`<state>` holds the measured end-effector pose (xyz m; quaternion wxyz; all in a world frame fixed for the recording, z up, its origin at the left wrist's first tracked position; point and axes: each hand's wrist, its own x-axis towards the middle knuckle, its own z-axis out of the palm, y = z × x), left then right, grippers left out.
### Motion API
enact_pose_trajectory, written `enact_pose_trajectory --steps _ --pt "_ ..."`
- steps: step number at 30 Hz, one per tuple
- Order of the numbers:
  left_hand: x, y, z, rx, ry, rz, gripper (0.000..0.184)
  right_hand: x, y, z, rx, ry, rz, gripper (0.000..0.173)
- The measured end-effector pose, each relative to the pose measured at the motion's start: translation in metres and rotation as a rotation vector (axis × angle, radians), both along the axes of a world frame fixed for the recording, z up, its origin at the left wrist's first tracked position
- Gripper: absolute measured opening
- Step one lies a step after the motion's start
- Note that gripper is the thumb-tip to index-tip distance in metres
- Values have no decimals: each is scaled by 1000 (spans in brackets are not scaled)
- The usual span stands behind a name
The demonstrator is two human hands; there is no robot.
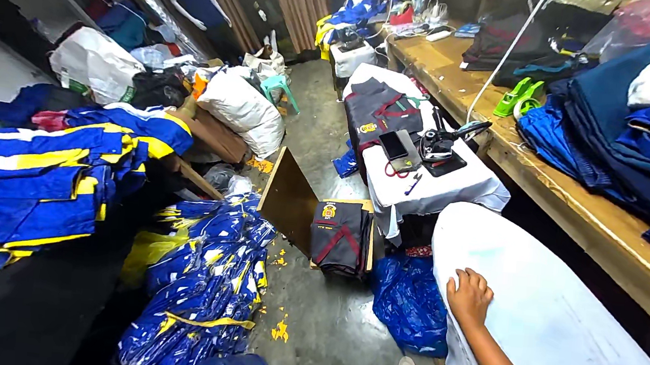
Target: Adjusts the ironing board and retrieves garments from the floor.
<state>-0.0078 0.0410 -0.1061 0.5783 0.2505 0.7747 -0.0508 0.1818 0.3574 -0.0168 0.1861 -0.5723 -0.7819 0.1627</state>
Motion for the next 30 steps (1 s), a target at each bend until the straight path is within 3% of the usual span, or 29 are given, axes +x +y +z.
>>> enact_pose_trajectory --steps 21,30 --pt "3 -31 -12 -5 -33 47 52 -1 1 -2 -11 -21 5 34" --pt "-5 -22 -10 -4 -6 63 52 -1 0 -1 -14 -34 -4 35"
